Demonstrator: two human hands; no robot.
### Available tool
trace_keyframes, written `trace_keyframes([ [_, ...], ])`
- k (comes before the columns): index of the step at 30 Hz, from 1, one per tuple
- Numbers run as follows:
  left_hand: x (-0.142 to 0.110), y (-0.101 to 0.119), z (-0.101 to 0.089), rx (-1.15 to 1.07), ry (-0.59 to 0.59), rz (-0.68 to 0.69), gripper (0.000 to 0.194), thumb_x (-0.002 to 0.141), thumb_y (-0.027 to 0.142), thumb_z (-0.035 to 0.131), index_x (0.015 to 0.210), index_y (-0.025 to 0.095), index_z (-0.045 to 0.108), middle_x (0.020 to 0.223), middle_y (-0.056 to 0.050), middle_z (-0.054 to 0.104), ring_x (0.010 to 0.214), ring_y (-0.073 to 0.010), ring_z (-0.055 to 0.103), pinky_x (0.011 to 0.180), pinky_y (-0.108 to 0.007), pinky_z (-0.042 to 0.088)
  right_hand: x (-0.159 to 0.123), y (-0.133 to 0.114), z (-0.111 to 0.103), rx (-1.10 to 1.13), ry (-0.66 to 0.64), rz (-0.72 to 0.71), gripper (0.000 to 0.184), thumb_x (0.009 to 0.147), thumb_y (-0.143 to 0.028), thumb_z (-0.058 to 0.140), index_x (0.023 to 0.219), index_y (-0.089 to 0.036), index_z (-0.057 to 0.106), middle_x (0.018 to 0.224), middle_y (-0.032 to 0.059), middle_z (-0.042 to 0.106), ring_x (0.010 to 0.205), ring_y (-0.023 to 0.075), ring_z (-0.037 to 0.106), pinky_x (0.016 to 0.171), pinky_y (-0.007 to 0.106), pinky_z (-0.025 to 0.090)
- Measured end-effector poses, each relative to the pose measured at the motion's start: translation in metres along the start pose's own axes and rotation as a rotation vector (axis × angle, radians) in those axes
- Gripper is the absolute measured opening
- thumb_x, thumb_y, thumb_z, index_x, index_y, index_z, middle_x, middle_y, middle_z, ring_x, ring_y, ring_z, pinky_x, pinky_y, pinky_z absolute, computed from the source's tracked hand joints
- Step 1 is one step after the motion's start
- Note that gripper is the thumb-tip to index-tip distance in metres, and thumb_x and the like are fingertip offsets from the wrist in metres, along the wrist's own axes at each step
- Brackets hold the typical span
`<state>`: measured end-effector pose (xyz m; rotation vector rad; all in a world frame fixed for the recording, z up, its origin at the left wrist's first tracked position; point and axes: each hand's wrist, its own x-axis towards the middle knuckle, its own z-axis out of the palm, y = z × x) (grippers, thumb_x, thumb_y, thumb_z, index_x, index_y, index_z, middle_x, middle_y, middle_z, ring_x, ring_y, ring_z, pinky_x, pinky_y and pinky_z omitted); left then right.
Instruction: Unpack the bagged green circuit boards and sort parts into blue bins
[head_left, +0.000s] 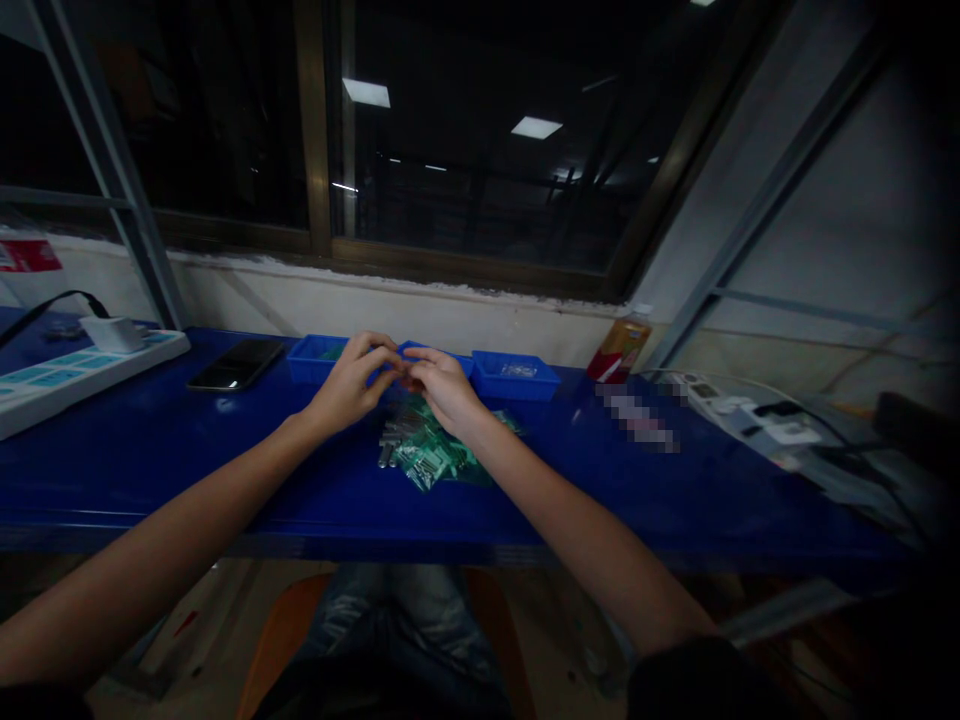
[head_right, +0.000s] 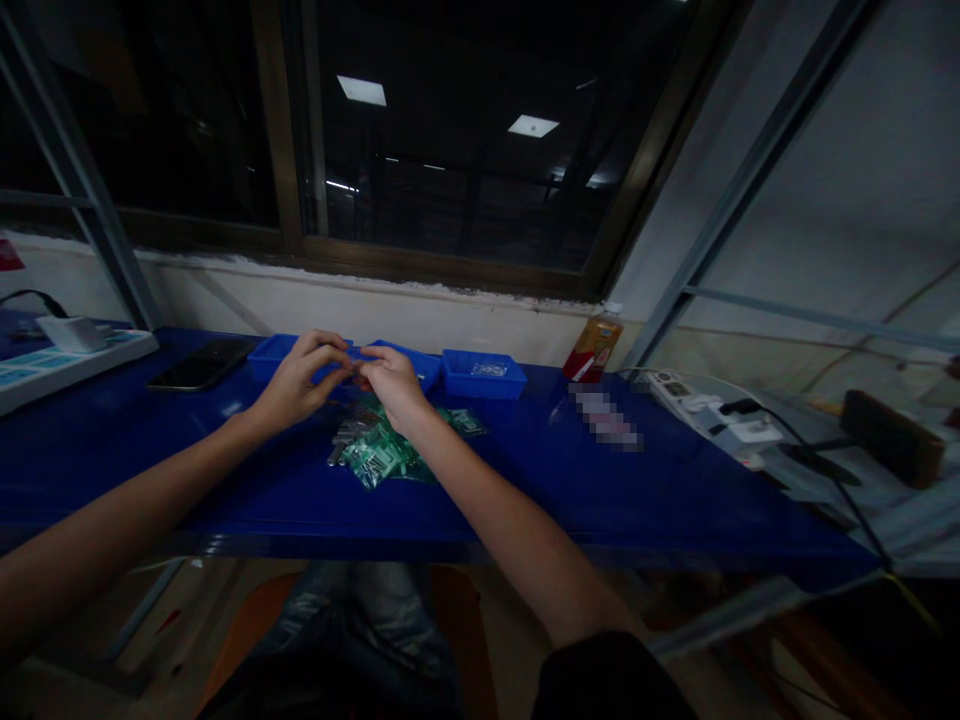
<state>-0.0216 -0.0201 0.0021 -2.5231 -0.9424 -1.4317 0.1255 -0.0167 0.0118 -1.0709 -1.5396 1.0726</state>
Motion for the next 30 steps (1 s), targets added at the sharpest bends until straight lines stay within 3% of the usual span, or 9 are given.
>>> trace_keyframes([
  [4, -0.003, -0.015, 0.005, 0.102, -0.083, -0.1, 0.013, 0.079, 0.027, 0.055, 0.087, 0.019, 0.062, 0.109, -0.009, 0.048, 0.107, -0.023, 0.044, 0.095, -0.04, 0.035, 0.009, 0.001, -0.015, -0.32, 0.143, -0.16, 0.034, 0.08, -0.021, 0.045, 0.111, -0.012, 0.055, 0.091, 0.0069, 0.065, 0.076, 0.0141, 0.059, 0.069, 0.025, 0.045],
  [8, -0.007, -0.034, 0.009, 0.04, -0.333, -0.198, 0.018, 0.079, 0.028, 0.052, 0.09, 0.018, 0.062, 0.089, -0.006, 0.058, 0.088, -0.0205, 0.053, 0.083, -0.036, 0.041, 0.017, -0.005, -0.063, -0.792, 0.38, -0.41, 0.031, 0.083, -0.023, 0.039, 0.104, -0.016, 0.06, 0.104, 0.0086, 0.061, 0.094, 0.0182, 0.055, 0.084, 0.029, 0.041],
  [12, -0.008, -0.041, 0.009, 0.001, -0.375, -0.215, 0.015, 0.076, 0.026, 0.052, 0.082, 0.018, 0.063, 0.081, -0.006, 0.061, 0.081, -0.0205, 0.054, 0.08, -0.035, 0.04, 0.022, 0.001, -0.11, -1.11, 0.626, -0.189, 0.038, 0.086, -0.035, 0.034, 0.109, -0.016, 0.058, 0.112, 0.0154, 0.054, 0.11, 0.0284, 0.045, 0.09, 0.042, 0.035],
  [14, -0.008, -0.043, 0.007, 0.052, -0.296, -0.229, 0.016, 0.077, 0.027, 0.052, 0.083, 0.018, 0.064, 0.084, -0.008, 0.06, 0.086, -0.0224, 0.054, 0.084, -0.037, 0.039, 0.024, 0.009, -0.118, -1.201, 0.556, -0.06, 0.051, 0.082, -0.053, 0.038, 0.114, -0.018, 0.056, 0.118, 0.0167, 0.049, 0.114, 0.0335, 0.041, 0.09, 0.051, 0.033],
  [18, -0.009, -0.053, 0.002, 0.2, -0.147, -0.298, 0.024, 0.078, 0.029, 0.051, 0.097, 0.017, 0.062, 0.096, -0.011, 0.057, 0.097, -0.0258, 0.05, 0.091, -0.041, 0.035, 0.027, 0.023, -0.106, -1.244, 0.044, 0.108, 0.069, 0.07, -0.074, 0.04, 0.121, -0.029, 0.051, 0.128, 0.0145, 0.041, 0.115, 0.0353, 0.043, 0.092, 0.056, 0.03],
  [20, -0.01, -0.058, 0.002, 0.237, -0.161, -0.319, 0.028, 0.078, 0.029, 0.051, 0.1, 0.015, 0.061, 0.098, -0.012, 0.056, 0.098, -0.027, 0.05, 0.092, -0.043, 0.034, 0.029, 0.029, -0.098, -1.266, -0.087, 0.101, 0.064, 0.073, -0.072, 0.038, 0.122, -0.033, 0.05, 0.13, 0.0132, 0.04, 0.114, 0.0329, 0.045, 0.094, 0.055, 0.029],
  [23, -0.012, -0.061, 0.005, 0.258, -0.217, -0.314, 0.027, 0.077, 0.028, 0.052, 0.099, 0.014, 0.061, 0.098, -0.012, 0.056, 0.098, -0.0273, 0.05, 0.092, -0.043, 0.034, 0.031, 0.035, -0.095, -1.305, -0.091, 0.03, 0.05, 0.083, -0.061, 0.031, 0.123, -0.035, 0.048, 0.126, 0.0114, 0.043, 0.11, 0.028, 0.049, 0.094, 0.052, 0.032],
  [27, -0.008, -0.052, 0.004, 0.287, -0.145, -0.278, 0.025, 0.078, 0.028, 0.049, 0.097, 0.016, 0.062, 0.098, -0.011, 0.057, 0.098, -0.0262, 0.05, 0.09, -0.041, 0.035, 0.035, 0.041, -0.099, -1.322, -0.074, -0.01, 0.043, 0.087, -0.052, 0.033, 0.122, -0.034, 0.05, 0.121, 0.0104, 0.047, 0.108, 0.0268, 0.051, 0.092, 0.05, 0.034],
  [30, -0.003, -0.047, -0.008, 0.346, -0.2, -0.422, 0.028, 0.08, 0.035, 0.046, 0.092, 0.018, 0.064, 0.091, -0.01, 0.061, 0.091, -0.0252, 0.055, 0.083, -0.036, 0.039, 0.037, 0.041, -0.101, -1.321, -0.084, -0.022, 0.037, 0.089, -0.04, 0.034, 0.12, -0.032, 0.052, 0.119, 0.0106, 0.048, 0.109, 0.0268, 0.05, 0.092, 0.05, 0.035],
])
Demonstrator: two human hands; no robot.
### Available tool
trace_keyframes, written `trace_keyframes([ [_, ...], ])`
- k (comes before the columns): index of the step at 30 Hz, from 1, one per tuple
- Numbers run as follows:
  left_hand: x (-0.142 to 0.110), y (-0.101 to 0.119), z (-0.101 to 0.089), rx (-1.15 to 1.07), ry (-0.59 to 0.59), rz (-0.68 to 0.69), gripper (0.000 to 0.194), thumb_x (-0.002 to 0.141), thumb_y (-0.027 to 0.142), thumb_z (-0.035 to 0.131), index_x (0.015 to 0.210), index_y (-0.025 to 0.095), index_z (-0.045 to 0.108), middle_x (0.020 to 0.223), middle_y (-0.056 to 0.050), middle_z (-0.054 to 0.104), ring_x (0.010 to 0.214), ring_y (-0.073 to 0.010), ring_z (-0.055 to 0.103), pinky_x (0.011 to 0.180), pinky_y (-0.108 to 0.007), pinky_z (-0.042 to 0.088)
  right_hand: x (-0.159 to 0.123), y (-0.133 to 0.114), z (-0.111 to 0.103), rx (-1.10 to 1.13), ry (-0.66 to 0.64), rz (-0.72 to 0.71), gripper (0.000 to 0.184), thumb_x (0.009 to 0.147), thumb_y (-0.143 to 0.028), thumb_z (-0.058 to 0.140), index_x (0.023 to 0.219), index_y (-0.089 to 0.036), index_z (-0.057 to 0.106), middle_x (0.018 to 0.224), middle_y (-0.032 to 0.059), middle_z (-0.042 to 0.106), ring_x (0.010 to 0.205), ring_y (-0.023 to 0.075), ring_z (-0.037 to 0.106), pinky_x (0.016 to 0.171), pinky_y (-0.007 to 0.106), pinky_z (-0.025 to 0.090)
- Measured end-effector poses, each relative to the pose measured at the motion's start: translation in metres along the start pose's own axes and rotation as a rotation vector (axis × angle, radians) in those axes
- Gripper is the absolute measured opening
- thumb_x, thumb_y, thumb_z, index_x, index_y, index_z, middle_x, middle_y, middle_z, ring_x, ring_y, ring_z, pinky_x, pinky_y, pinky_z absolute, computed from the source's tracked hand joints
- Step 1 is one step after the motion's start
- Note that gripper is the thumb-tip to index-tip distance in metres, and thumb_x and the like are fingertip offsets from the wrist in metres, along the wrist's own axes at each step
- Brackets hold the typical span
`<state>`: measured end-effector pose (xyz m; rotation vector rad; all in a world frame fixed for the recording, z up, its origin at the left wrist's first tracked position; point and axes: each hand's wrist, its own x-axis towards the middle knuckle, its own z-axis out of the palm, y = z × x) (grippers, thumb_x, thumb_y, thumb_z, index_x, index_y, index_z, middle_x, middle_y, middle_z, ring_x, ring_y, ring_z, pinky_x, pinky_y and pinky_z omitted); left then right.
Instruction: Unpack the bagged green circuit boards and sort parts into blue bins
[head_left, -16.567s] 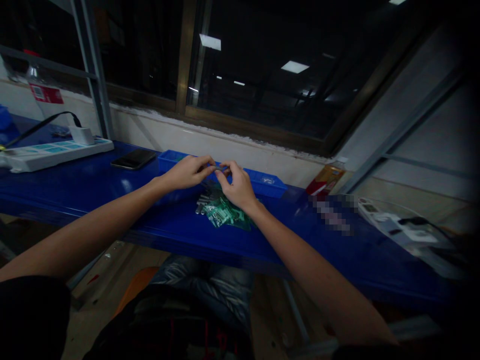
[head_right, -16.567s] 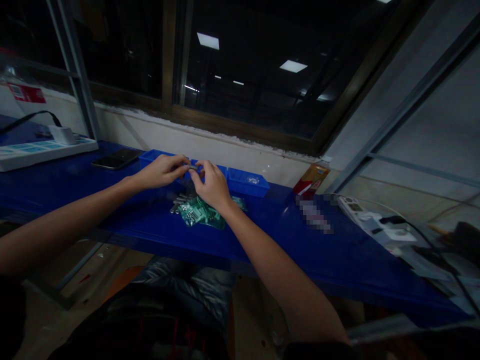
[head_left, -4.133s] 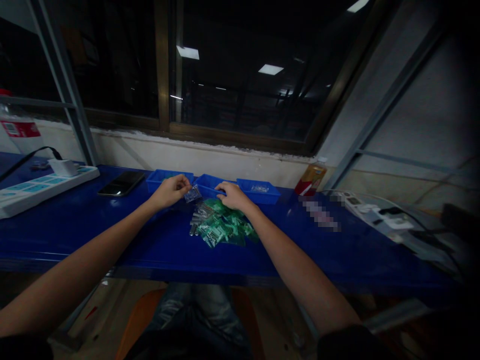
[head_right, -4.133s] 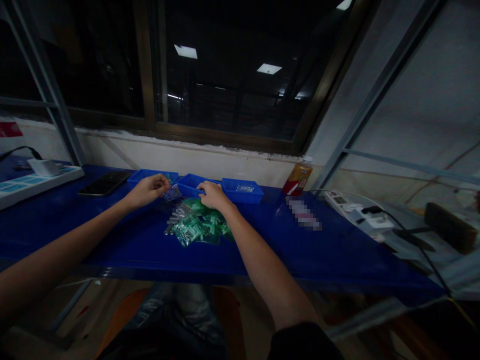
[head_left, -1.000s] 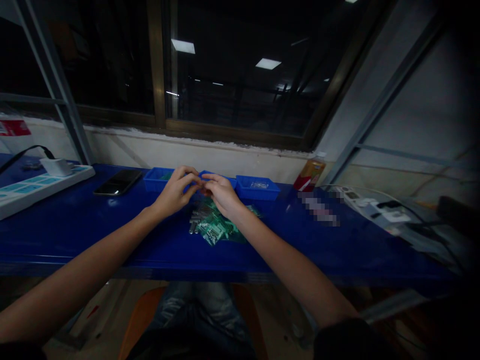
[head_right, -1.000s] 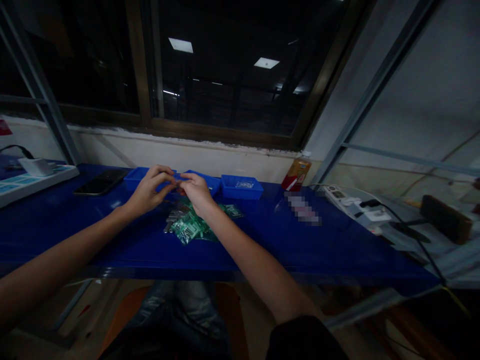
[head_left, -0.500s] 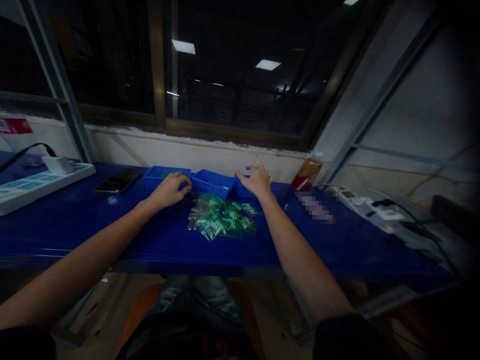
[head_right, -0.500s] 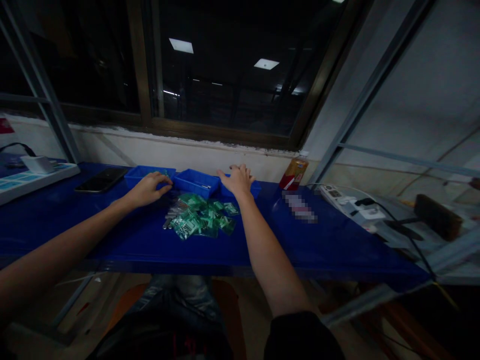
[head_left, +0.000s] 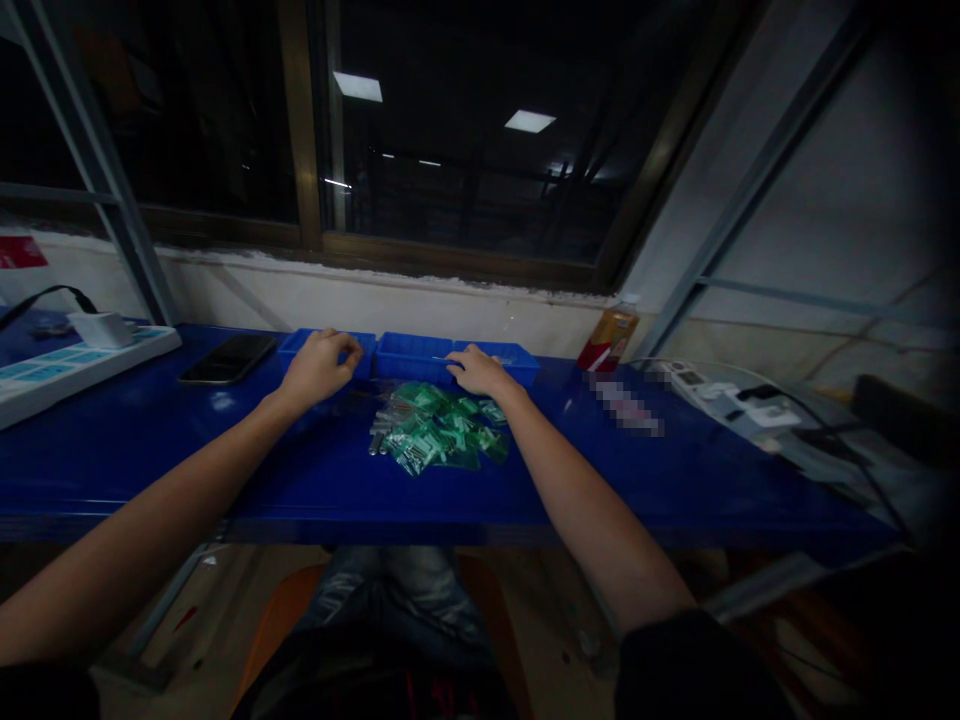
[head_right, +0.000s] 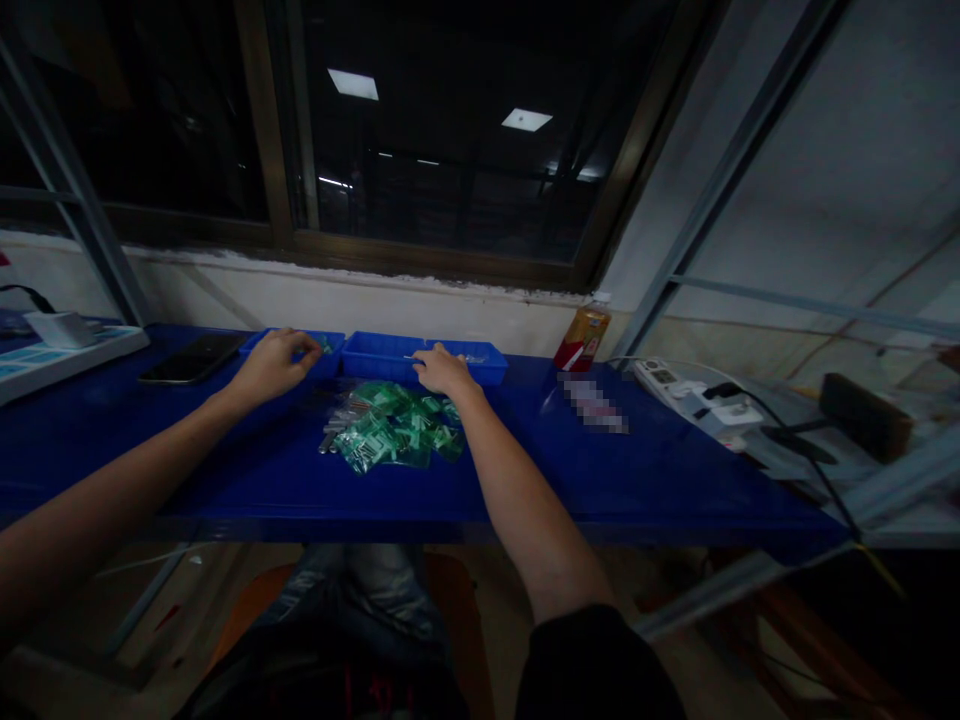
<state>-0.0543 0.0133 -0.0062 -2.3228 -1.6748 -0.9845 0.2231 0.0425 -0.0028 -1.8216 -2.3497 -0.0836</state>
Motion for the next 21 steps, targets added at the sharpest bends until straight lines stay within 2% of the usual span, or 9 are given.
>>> trace_keyframes([
  [1, 0.0, -0.001, -0.004, 0.026, -0.087, -0.084, 0.032, 0.08, 0.041, 0.045, 0.09, 0.018, 0.065, 0.088, -0.01, 0.063, 0.087, -0.0251, 0.057, 0.079, -0.035, 0.041, 0.0, 0.0, 0.0, -0.002, -0.001, -0.004, 0.036, 0.088, -0.036, 0.035, 0.119, -0.031, 0.053, 0.118, 0.0108, 0.049, 0.108, 0.0269, 0.051, 0.091, 0.05, 0.036],
  [3, 0.0, -0.006, -0.01, 0.051, -0.338, -0.194, 0.043, 0.077, 0.054, 0.044, 0.089, 0.018, 0.066, 0.084, -0.009, 0.065, 0.081, -0.0248, 0.059, 0.073, -0.033, 0.042, 0.0, -0.001, -0.001, -0.001, 0.002, -0.005, 0.036, 0.087, -0.032, 0.035, 0.119, -0.03, 0.054, 0.117, 0.0113, 0.049, 0.107, 0.0271, 0.051, 0.09, 0.05, 0.037],
  [5, -0.001, -0.01, -0.011, 0.001, -0.567, -0.184, 0.052, 0.071, 0.061, 0.047, 0.091, 0.018, 0.065, 0.087, -0.009, 0.066, 0.082, -0.0233, 0.06, 0.072, -0.029, 0.042, 0.0, -0.002, -0.002, 0.006, 0.002, 0.003, 0.037, 0.086, -0.031, 0.036, 0.119, -0.03, 0.054, 0.116, 0.0115, 0.049, 0.107, 0.0271, 0.051, 0.089, 0.05, 0.037],
  [7, -0.002, -0.013, -0.007, -0.08, -0.667, -0.131, 0.056, 0.066, 0.061, 0.051, 0.097, 0.016, 0.063, 0.093, -0.008, 0.066, 0.082, -0.0211, 0.06, 0.07, -0.026, 0.042, 0.0, -0.003, -0.002, 0.013, -0.006, 0.013, 0.037, 0.086, -0.031, 0.037, 0.119, -0.03, 0.053, 0.117, 0.0116, 0.049, 0.107, 0.0269, 0.051, 0.089, 0.05, 0.037],
  [9, -0.003, -0.014, 0.0, -0.101, -0.657, -0.111, 0.055, 0.064, 0.057, 0.054, 0.098, 0.015, 0.061, 0.093, -0.008, 0.066, 0.08, -0.0199, 0.059, 0.068, -0.025, 0.042, -0.001, -0.004, -0.003, 0.018, -0.016, 0.02, 0.038, 0.085, -0.031, 0.037, 0.12, -0.03, 0.053, 0.119, 0.0117, 0.048, 0.107, 0.0271, 0.051, 0.09, 0.05, 0.036],
  [13, -0.002, -0.011, 0.009, -0.08, -0.595, -0.153, 0.047, 0.062, 0.048, 0.058, 0.094, 0.014, 0.06, 0.088, -0.008, 0.067, 0.076, -0.0194, 0.06, 0.063, -0.024, 0.04, -0.004, -0.009, -0.004, 0.013, -0.009, 0.056, 0.038, 0.083, -0.029, 0.041, 0.119, -0.029, 0.053, 0.119, 0.012, 0.047, 0.112, 0.0295, 0.045, 0.09, 0.05, 0.034],
  [16, -0.002, -0.009, 0.01, -0.126, -0.582, -0.175, 0.047, 0.06, 0.044, 0.059, 0.096, 0.015, 0.062, 0.084, -0.006, 0.067, 0.071, -0.0182, 0.059, 0.06, -0.024, 0.039, -0.008, -0.018, -0.007, 0.0, 0.148, 0.05, 0.035, 0.077, -0.021, 0.046, 0.11, -0.025, 0.057, 0.118, 0.012, 0.047, 0.113, 0.0298, 0.041, 0.087, 0.047, 0.035],
  [18, -0.002, -0.008, 0.008, -0.141, -0.604, -0.16, 0.037, 0.06, 0.04, 0.059, 0.086, 0.015, 0.065, 0.076, -0.005, 0.067, 0.065, -0.0175, 0.058, 0.058, -0.025, 0.038, -0.011, -0.027, -0.01, 0.026, 0.279, 0.007, 0.029, 0.075, -0.016, 0.046, 0.1, -0.022, 0.06, 0.113, 0.0116, 0.048, 0.11, 0.0279, 0.042, 0.085, 0.043, 0.037],
  [21, 0.0, -0.009, 0.002, -0.159, -0.59, -0.145, 0.021, 0.061, 0.034, 0.06, 0.069, 0.015, 0.064, 0.065, -0.004, 0.063, 0.061, -0.0168, 0.055, 0.057, -0.026, 0.037, -0.014, -0.043, -0.013, 0.109, 0.374, -0.076, 0.022, 0.074, -0.011, 0.043, 0.085, -0.02, 0.061, 0.102, 0.0099, 0.054, 0.104, 0.0253, 0.044, 0.082, 0.039, 0.038],
])
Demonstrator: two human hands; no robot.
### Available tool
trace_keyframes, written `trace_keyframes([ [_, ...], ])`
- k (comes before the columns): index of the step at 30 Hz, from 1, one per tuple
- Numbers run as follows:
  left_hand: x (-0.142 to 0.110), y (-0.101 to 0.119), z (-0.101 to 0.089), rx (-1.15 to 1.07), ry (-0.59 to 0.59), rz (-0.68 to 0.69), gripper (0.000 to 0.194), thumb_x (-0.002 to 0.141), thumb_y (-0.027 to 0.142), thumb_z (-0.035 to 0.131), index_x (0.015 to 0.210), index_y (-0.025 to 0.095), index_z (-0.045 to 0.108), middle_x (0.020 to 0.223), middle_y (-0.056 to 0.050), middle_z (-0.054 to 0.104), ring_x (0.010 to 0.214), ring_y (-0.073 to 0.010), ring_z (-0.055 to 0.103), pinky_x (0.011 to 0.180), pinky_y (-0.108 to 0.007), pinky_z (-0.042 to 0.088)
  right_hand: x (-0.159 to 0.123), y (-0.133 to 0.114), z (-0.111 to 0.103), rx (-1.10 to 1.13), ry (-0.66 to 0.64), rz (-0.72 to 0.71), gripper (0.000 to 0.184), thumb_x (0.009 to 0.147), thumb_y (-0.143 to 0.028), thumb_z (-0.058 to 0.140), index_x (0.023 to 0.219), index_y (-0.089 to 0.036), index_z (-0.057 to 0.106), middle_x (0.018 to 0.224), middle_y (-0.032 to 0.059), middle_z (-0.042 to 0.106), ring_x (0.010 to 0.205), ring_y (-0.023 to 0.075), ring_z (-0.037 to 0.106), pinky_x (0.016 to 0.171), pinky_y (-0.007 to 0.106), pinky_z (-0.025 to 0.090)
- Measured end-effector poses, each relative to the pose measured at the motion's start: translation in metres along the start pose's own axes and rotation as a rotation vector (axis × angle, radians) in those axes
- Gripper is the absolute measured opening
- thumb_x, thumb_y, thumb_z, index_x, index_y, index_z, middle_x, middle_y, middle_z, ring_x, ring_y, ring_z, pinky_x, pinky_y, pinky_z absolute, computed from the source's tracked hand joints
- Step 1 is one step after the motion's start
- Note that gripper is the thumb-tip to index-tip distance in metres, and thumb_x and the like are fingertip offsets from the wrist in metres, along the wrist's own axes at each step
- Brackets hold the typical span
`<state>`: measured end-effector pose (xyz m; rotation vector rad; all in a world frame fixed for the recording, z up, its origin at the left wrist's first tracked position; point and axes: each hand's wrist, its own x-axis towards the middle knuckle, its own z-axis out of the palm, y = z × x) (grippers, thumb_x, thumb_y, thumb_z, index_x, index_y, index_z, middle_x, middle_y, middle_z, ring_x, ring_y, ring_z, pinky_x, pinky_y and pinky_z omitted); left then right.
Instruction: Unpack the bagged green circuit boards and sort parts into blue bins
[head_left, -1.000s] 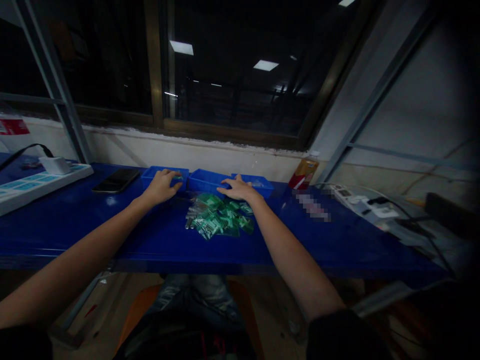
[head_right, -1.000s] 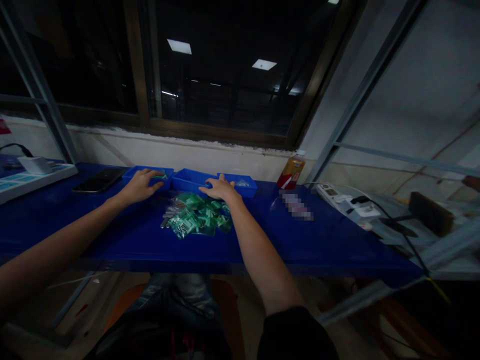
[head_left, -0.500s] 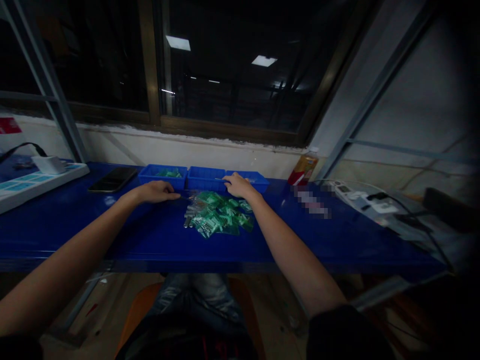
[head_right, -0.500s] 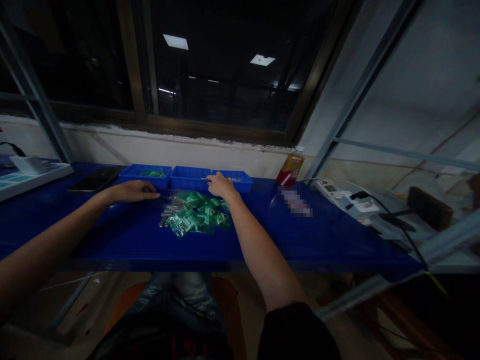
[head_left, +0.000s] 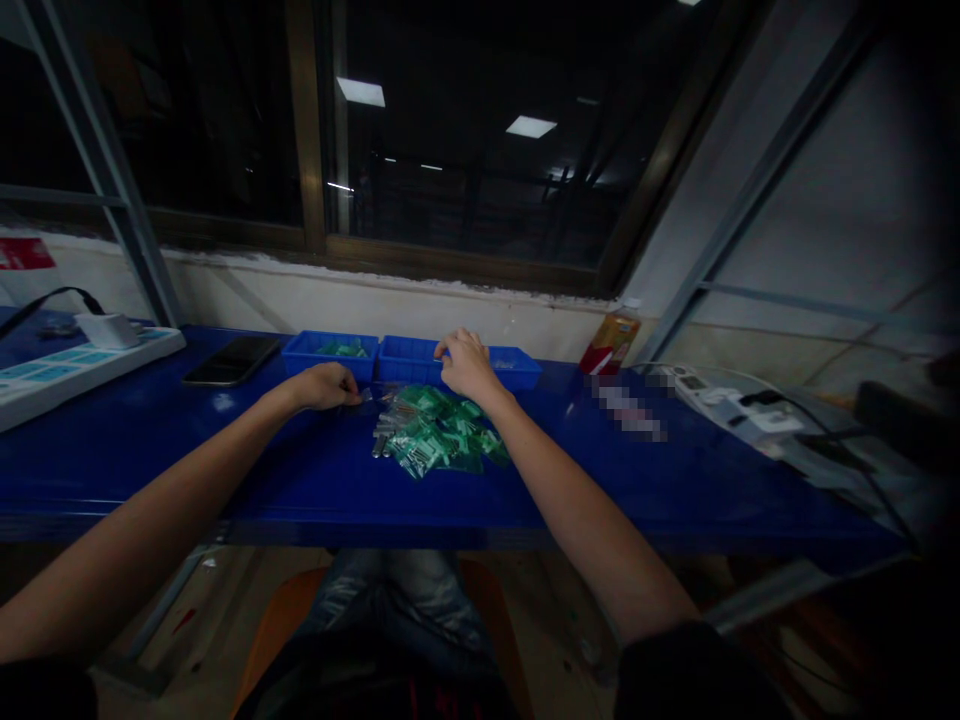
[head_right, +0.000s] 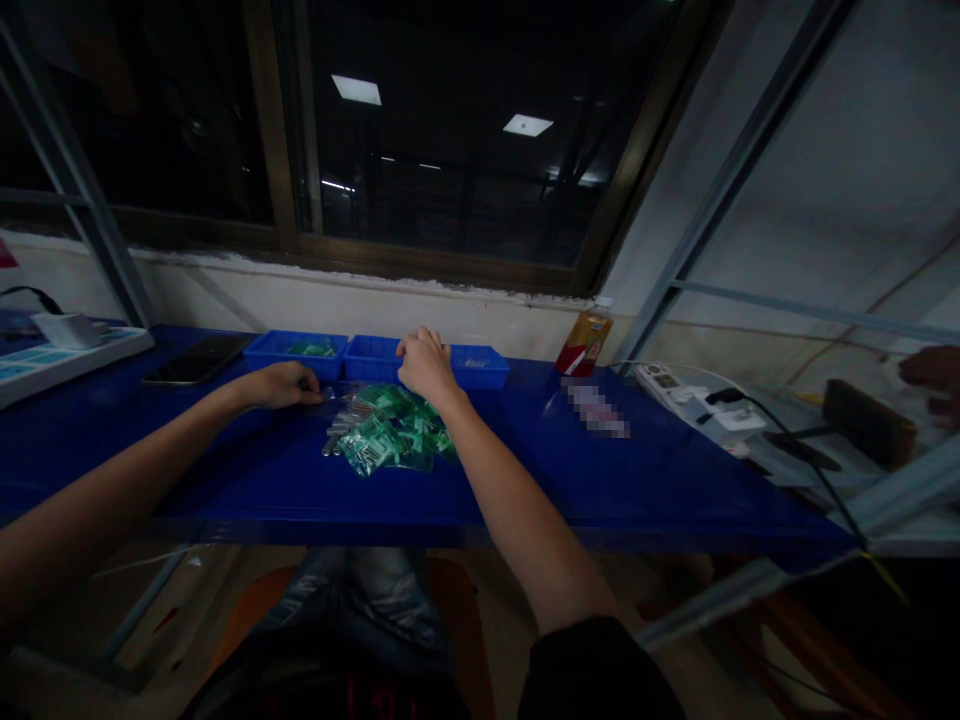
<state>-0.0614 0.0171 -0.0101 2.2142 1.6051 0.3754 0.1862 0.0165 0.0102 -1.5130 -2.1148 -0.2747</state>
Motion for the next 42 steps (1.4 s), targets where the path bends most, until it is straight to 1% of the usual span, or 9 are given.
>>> trace_keyframes([
  [7, 0.011, 0.028, -0.027, -0.272, 0.397, 0.17, 0.035, 0.07, 0.026, 0.057, 0.102, 0.012, 0.057, 0.079, -0.006, 0.064, 0.064, -0.014, 0.058, 0.059, -0.025, 0.044, -0.003, -0.022, 0.007, 0.298, 0.135, -0.152, 0.019, 0.075, -0.009, 0.042, 0.083, -0.018, 0.057, 0.088, 0.0049, 0.06, 0.087, 0.0174, 0.052, 0.08, 0.03, 0.04],
  [14, 0.021, 0.072, -0.007, -0.169, 0.741, 0.503, 0.016, 0.071, 0.012, 0.051, 0.077, 0.014, 0.066, 0.081, -0.005, 0.062, 0.08, -0.0157, 0.057, 0.074, -0.029, 0.046, 0.002, -0.021, 0.008, 0.597, 0.156, 0.007, 0.019, 0.064, -0.004, 0.042, 0.059, -0.018, 0.054, 0.067, -0.0004, 0.057, 0.07, 0.0131, 0.053, 0.07, 0.025, 0.041],
  [18, 0.012, 0.071, 0.012, -0.113, 0.866, 0.58, 0.016, 0.07, 0.009, 0.052, 0.072, 0.017, 0.067, 0.081, -0.003, 0.05, 0.082, -0.0156, 0.05, 0.073, -0.03, 0.045, 0.001, -0.027, 0.007, 1.1, -0.061, 0.283, 0.015, 0.069, -0.01, 0.043, 0.063, -0.017, 0.056, 0.062, -0.0008, 0.056, 0.061, 0.0116, 0.055, 0.059, 0.023, 0.041],
  [21, 0.008, 0.067, 0.015, -0.16, 0.948, 0.551, 0.016, 0.071, 0.009, 0.054, 0.075, 0.018, 0.067, 0.077, -0.002, 0.043, 0.08, -0.0151, 0.046, 0.071, -0.03, 0.044, -0.001, -0.035, 0.005, 1.436, -0.261, 0.331, 0.014, 0.077, -0.029, 0.05, 0.077, -0.017, 0.058, 0.068, 0.001, 0.06, 0.058, 0.0115, 0.056, 0.053, 0.023, 0.041],
  [26, 0.008, 0.067, 0.009, -0.23, 0.844, 0.562, 0.017, 0.071, 0.007, 0.05, 0.072, 0.016, 0.064, 0.081, -0.003, 0.045, 0.083, -0.0151, 0.047, 0.069, -0.027, 0.044, -0.002, -0.042, 0.004, 1.479, -0.212, 0.322, 0.012, 0.072, -0.027, 0.06, 0.07, -0.017, 0.054, 0.054, -0.004, 0.051, 0.049, 0.0073, 0.049, 0.045, 0.018, 0.032],
  [33, 0.004, 0.067, -0.004, -0.313, 0.642, 0.346, 0.025, 0.071, 0.015, 0.046, 0.083, 0.015, 0.067, 0.091, -0.006, 0.056, 0.087, -0.0176, 0.052, 0.08, -0.03, 0.044, 0.0, -0.035, 0.004, 0.981, 0.127, 0.248, 0.01, 0.076, -0.025, 0.053, 0.068, -0.018, 0.05, 0.054, -0.0053, 0.048, 0.049, 0.0077, 0.045, 0.05, 0.02, 0.033],
  [36, 0.002, 0.064, -0.006, -0.622, 0.355, 0.148, 0.034, 0.079, 0.036, 0.044, 0.095, 0.014, 0.065, 0.095, -0.008, 0.062, 0.082, -0.0181, 0.056, 0.071, -0.03, 0.045, -0.005, -0.032, -0.001, 0.634, 0.267, 0.089, 0.011, 0.078, -0.027, 0.05, 0.073, -0.018, 0.055, 0.059, -0.0021, 0.053, 0.057, 0.0106, 0.049, 0.057, 0.023, 0.036],
  [39, -0.001, 0.064, -0.003, -0.865, 0.106, 0.059, 0.058, 0.08, 0.06, 0.034, 0.096, 0.012, 0.063, 0.091, -0.011, 0.064, 0.076, -0.0177, 0.059, 0.063, -0.029, 0.045, -0.011, -0.034, -0.006, 0.414, 0.251, -0.058, 0.014, 0.08, -0.026, 0.048, 0.081, -0.019, 0.06, 0.07, 0.0013, 0.06, 0.068, 0.0137, 0.053, 0.065, 0.025, 0.038],
  [42, 0.0, 0.064, 0.001, -0.887, 0.161, 0.057, 0.047, 0.079, 0.053, 0.044, 0.093, 0.012, 0.061, 0.088, -0.01, 0.064, 0.072, -0.0152, 0.059, 0.061, -0.026, 0.044, -0.014, -0.04, -0.006, 0.35, 0.174, -0.172, 0.019, 0.08, -0.022, 0.047, 0.091, -0.021, 0.063, 0.082, 0.0026, 0.062, 0.076, 0.015, 0.055, 0.071, 0.026, 0.04],
])
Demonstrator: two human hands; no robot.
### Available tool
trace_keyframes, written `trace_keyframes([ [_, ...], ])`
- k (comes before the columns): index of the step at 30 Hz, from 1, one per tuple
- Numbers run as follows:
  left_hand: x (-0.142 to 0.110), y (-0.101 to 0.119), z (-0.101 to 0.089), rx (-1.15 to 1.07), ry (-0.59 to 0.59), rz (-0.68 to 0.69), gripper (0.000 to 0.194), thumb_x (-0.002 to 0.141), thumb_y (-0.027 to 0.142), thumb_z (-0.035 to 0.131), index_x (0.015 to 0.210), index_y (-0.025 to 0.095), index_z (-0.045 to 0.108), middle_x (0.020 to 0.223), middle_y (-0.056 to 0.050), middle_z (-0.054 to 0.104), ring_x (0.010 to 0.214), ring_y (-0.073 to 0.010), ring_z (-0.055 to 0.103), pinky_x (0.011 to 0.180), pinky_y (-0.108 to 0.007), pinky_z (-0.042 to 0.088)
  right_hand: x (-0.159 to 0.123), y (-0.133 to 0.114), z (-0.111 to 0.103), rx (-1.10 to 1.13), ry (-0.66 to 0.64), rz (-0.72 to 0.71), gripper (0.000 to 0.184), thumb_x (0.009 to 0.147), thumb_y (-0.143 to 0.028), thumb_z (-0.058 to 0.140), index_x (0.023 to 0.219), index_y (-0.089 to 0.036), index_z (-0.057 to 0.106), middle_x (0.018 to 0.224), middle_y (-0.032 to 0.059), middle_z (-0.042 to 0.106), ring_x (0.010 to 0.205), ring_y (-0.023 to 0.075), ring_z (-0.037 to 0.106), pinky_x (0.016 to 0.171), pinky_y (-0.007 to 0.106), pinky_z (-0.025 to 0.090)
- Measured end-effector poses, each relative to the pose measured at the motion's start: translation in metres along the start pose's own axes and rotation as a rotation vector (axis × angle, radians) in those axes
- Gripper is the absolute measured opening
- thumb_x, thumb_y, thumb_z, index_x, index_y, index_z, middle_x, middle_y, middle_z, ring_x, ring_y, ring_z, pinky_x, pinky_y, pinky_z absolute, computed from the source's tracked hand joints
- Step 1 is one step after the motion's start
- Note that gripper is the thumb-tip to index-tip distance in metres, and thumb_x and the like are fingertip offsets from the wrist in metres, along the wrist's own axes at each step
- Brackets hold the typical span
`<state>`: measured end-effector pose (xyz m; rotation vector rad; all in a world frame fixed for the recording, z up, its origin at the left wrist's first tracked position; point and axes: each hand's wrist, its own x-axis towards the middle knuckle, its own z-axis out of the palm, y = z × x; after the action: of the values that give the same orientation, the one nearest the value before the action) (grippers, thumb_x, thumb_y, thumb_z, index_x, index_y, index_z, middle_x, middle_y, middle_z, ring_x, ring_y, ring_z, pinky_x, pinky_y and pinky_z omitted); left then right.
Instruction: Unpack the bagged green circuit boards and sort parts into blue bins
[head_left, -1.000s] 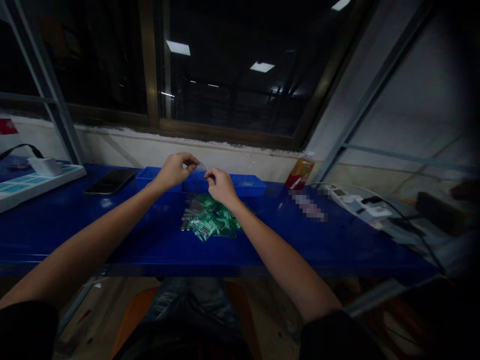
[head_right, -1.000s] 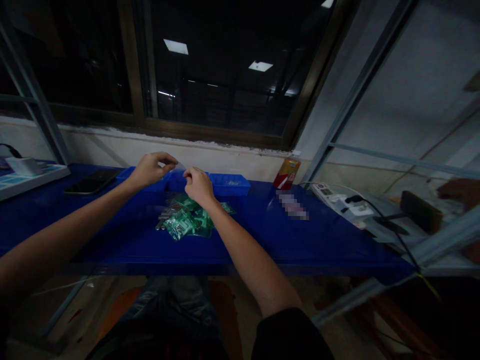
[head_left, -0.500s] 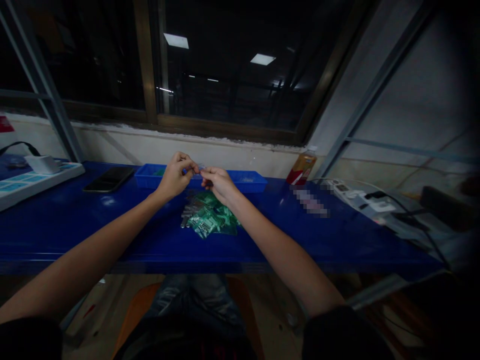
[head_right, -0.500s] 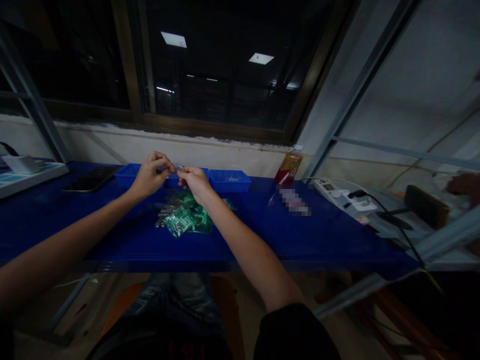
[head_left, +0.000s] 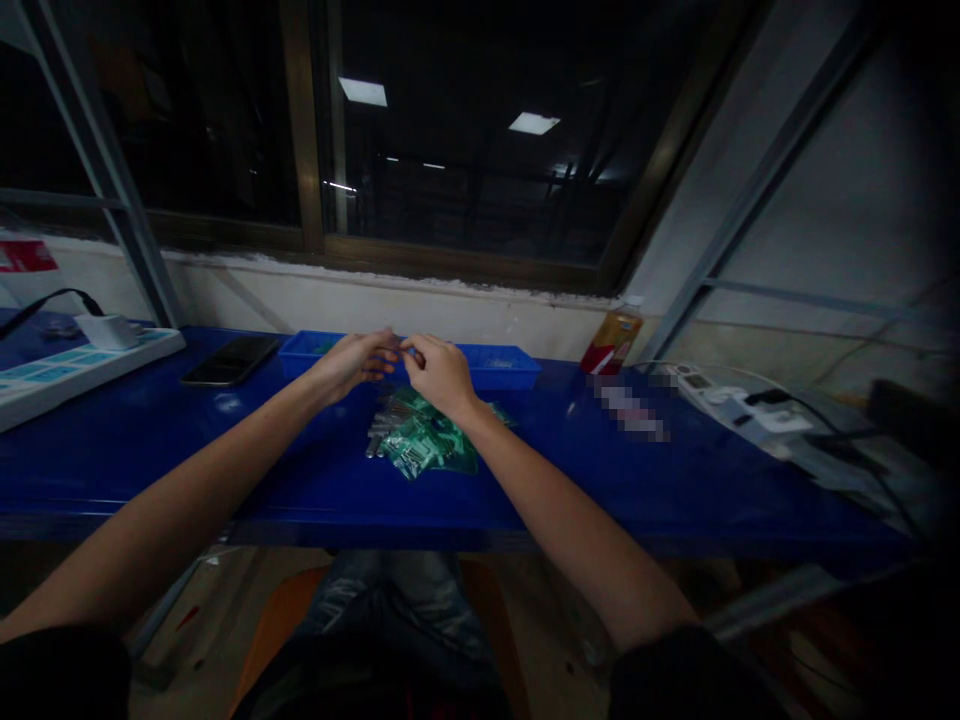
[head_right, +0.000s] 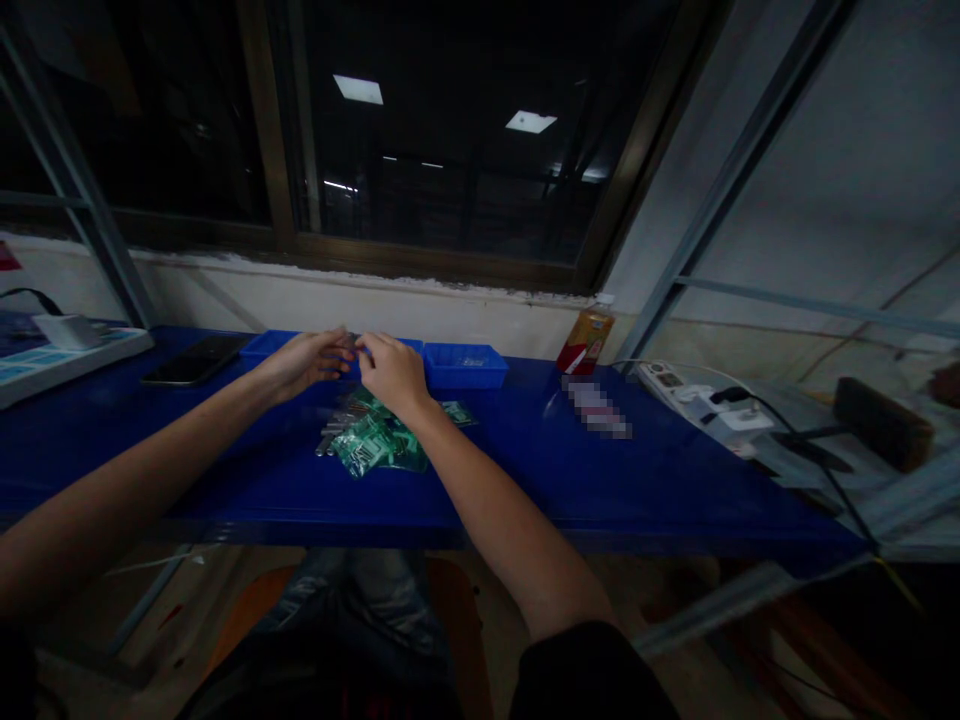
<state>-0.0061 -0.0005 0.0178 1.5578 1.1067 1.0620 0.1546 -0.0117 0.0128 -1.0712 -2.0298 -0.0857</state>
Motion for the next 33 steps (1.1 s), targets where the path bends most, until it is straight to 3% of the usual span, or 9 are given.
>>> trace_keyframes([
  [4, 0.005, -0.007, -0.002, 0.244, 0.15, 0.188, 0.027, 0.076, 0.032, 0.051, 0.091, 0.012, 0.062, 0.083, -0.007, 0.064, 0.07, -0.0146, 0.057, 0.064, -0.026, 0.044, 0.002, 0.001, 0.007, 0.181, -0.041, 0.046, 0.019, 0.078, -0.026, 0.053, 0.09, -0.018, 0.065, 0.084, 0.0031, 0.061, 0.075, 0.0131, 0.055, 0.071, 0.025, 0.042],
  [9, 0.003, -0.012, -0.001, 0.71, 0.23, 0.593, 0.024, 0.079, 0.025, 0.049, 0.092, 0.018, 0.067, 0.091, -0.006, 0.063, 0.083, -0.0173, 0.056, 0.078, -0.029, 0.043, 0.011, 0.01, 0.012, 0.654, -0.105, 0.498, 0.038, 0.081, -0.048, 0.045, 0.072, -0.015, 0.062, 0.066, 0.002, 0.058, 0.06, 0.0101, 0.054, 0.052, 0.02, 0.039],
  [11, 0.0, -0.011, 0.003, 0.764, 0.242, 0.66, 0.025, 0.081, 0.023, 0.047, 0.093, 0.02, 0.068, 0.092, -0.006, 0.06, 0.084, -0.0166, 0.055, 0.078, -0.028, 0.043, 0.012, 0.012, 0.013, 0.768, -0.104, 0.621, 0.032, 0.081, -0.044, 0.048, 0.073, -0.016, 0.06, 0.063, 0.0008, 0.057, 0.053, 0.0084, 0.052, 0.045, 0.019, 0.034],
  [13, -0.001, -0.01, 0.006, 0.778, 0.238, 0.687, 0.026, 0.081, 0.023, 0.046, 0.098, 0.021, 0.067, 0.095, -0.006, 0.058, 0.085, -0.0162, 0.055, 0.078, -0.028, 0.043, 0.013, 0.012, 0.012, 0.743, -0.066, 0.624, 0.022, 0.079, -0.035, 0.05, 0.073, -0.016, 0.059, 0.061, -0.0006, 0.056, 0.049, 0.0077, 0.049, 0.044, 0.019, 0.032],
  [18, 0.004, -0.013, 0.0, 0.864, 0.124, 0.534, 0.031, 0.081, 0.028, 0.046, 0.105, 0.018, 0.063, 0.091, -0.007, 0.064, 0.079, -0.017, 0.058, 0.075, -0.027, 0.043, 0.017, 0.026, -0.014, 0.203, 0.224, 0.318, 0.023, 0.08, -0.035, 0.048, 0.082, -0.018, 0.063, 0.063, 0.0009, 0.057, 0.061, 0.0136, 0.053, 0.06, 0.024, 0.037],
  [21, 0.011, -0.02, -0.01, 0.98, 0.005, 0.358, 0.03, 0.079, 0.028, 0.045, 0.099, 0.02, 0.065, 0.088, -0.007, 0.067, 0.079, -0.0195, 0.06, 0.074, -0.028, 0.043, 0.018, 0.052, -0.037, -0.052, 0.343, 0.352, 0.028, 0.083, -0.035, 0.041, 0.091, -0.018, 0.063, 0.067, 0.0033, 0.06, 0.067, 0.0175, 0.055, 0.067, 0.028, 0.038],
  [25, 0.016, -0.03, -0.017, 1.131, -0.126, 0.248, 0.036, 0.074, 0.02, 0.043, 0.102, 0.02, 0.066, 0.092, -0.009, 0.067, 0.084, -0.0239, 0.061, 0.075, -0.032, 0.043, 0.017, 0.093, -0.053, -0.132, 0.254, 0.565, 0.034, 0.075, -0.031, 0.051, 0.105, -0.016, 0.057, 0.068, 0.0042, 0.061, 0.068, 0.0202, 0.056, 0.067, 0.03, 0.039],
  [27, 0.015, -0.033, -0.017, 1.18, -0.139, 0.242, 0.04, 0.072, 0.019, 0.044, 0.107, 0.021, 0.064, 0.091, -0.01, 0.067, 0.082, -0.0255, 0.061, 0.072, -0.033, 0.043, 0.016, 0.103, -0.053, -0.124, 0.244, 0.597, 0.036, 0.075, -0.031, 0.051, 0.107, -0.015, 0.057, 0.068, 0.0044, 0.061, 0.067, 0.0199, 0.055, 0.067, 0.03, 0.04],
  [33, 0.007, -0.027, -0.008, 1.23, 0.008, 0.206, 0.028, 0.073, 0.027, 0.048, 0.093, 0.025, 0.068, 0.089, -0.009, 0.068, 0.081, -0.0249, 0.061, 0.067, -0.03, 0.043, 0.015, 0.075, -0.033, -0.049, 0.113, 0.341, 0.027, 0.076, -0.032, 0.048, 0.095, -0.018, 0.062, 0.059, -0.0011, 0.057, 0.059, 0.0154, 0.053, 0.063, 0.026, 0.038],
])
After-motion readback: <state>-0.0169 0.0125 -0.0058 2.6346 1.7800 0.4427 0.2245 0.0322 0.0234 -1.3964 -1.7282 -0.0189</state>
